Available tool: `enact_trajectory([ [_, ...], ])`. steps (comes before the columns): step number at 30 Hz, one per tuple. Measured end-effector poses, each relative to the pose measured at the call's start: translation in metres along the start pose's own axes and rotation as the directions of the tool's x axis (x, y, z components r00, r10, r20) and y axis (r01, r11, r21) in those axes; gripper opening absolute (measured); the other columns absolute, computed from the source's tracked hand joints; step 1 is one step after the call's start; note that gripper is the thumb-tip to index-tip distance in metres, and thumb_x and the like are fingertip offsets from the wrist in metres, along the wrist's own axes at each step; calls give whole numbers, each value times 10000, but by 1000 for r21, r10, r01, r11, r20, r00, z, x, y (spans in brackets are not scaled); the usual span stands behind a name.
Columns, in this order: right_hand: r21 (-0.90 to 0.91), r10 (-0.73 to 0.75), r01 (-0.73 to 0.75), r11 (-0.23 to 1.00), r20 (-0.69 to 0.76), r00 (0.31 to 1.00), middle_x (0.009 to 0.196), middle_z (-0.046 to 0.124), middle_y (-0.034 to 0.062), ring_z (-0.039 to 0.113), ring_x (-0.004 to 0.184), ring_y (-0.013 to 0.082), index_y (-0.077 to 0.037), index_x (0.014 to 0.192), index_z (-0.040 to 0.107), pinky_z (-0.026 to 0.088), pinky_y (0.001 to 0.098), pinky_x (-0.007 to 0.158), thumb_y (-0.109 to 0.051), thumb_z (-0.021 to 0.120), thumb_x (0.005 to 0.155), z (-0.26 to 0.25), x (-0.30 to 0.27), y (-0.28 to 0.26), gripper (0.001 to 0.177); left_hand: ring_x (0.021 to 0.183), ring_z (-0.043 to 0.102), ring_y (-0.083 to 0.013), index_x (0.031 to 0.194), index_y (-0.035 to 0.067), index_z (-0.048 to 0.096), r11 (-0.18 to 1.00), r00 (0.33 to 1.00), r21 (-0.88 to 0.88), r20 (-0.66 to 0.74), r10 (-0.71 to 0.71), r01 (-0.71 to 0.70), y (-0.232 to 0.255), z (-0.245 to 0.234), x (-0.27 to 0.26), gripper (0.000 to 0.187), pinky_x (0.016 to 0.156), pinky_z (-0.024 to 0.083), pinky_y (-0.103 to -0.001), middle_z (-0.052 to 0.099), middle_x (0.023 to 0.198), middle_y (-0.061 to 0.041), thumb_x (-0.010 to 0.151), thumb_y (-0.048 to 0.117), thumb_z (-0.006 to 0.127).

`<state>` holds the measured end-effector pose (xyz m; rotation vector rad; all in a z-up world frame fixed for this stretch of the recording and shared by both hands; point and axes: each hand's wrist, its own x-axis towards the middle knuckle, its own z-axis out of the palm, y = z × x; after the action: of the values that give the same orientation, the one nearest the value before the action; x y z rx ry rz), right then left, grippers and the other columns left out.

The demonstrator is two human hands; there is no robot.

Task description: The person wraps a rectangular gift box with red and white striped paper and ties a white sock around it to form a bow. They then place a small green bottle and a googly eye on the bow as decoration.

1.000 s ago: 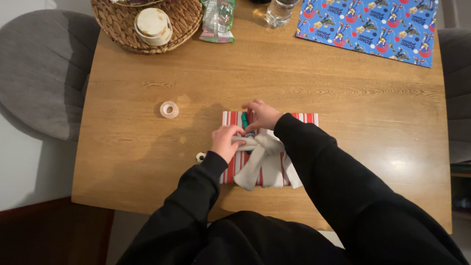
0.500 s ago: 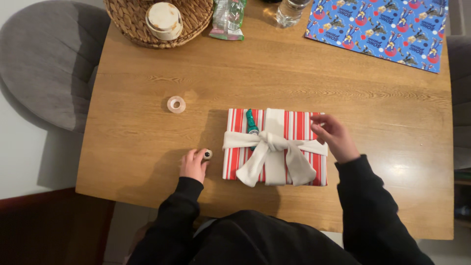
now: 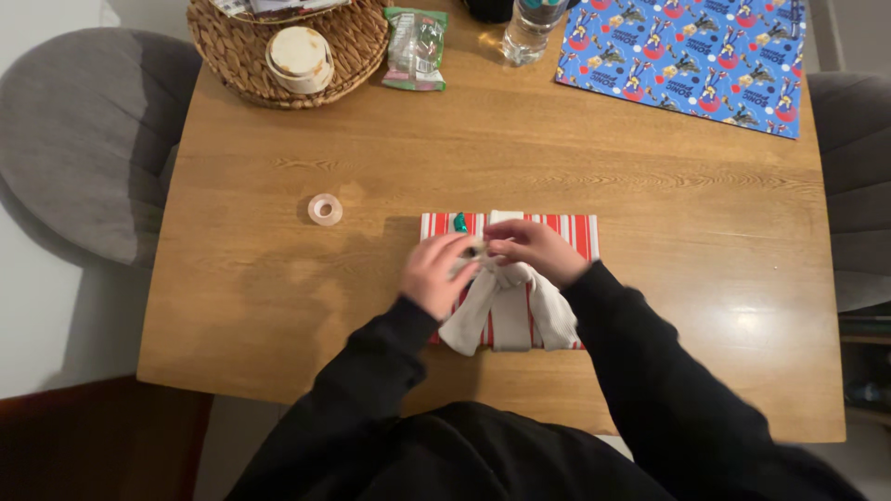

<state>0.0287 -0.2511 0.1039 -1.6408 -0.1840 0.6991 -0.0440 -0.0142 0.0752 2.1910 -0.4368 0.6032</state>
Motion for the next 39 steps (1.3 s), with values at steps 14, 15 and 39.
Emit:
enact_trajectory([
  [14,-541,-2,149,828,262,965,1090,786,52,748,974,183,-102,1161,724,586,339,870,-209,776,856,-2,135,42,327,1175,590,-384,1013,111,675,838,839,-107,178,-514,535,-115,54,-61,188,998,509,-443,460,1440,-180,842,141,748],
  [15,-579,10,159,799,278,960,1069,793,65,755,966,197,-118,1135,738,589,343,861,-225,781,842,5,142,42,315,1168,610,-360,1008,101,644,778,797,-186,222,-561,600,-117,58,-60,178,1000,537,-418,424,1470,-179,852,128,723],
  [39,-548,-153,-185,816,-514,844,1147,747,147,692,1050,201,-2,1234,700,538,348,913,-331,636,1028,-140,-36,99,394,1099,650,-232,1363,19,550,342,511,-419,406,-758,841,-135,44,-140,545,971,525,-374,690,1184,-118,894,147,796],
])
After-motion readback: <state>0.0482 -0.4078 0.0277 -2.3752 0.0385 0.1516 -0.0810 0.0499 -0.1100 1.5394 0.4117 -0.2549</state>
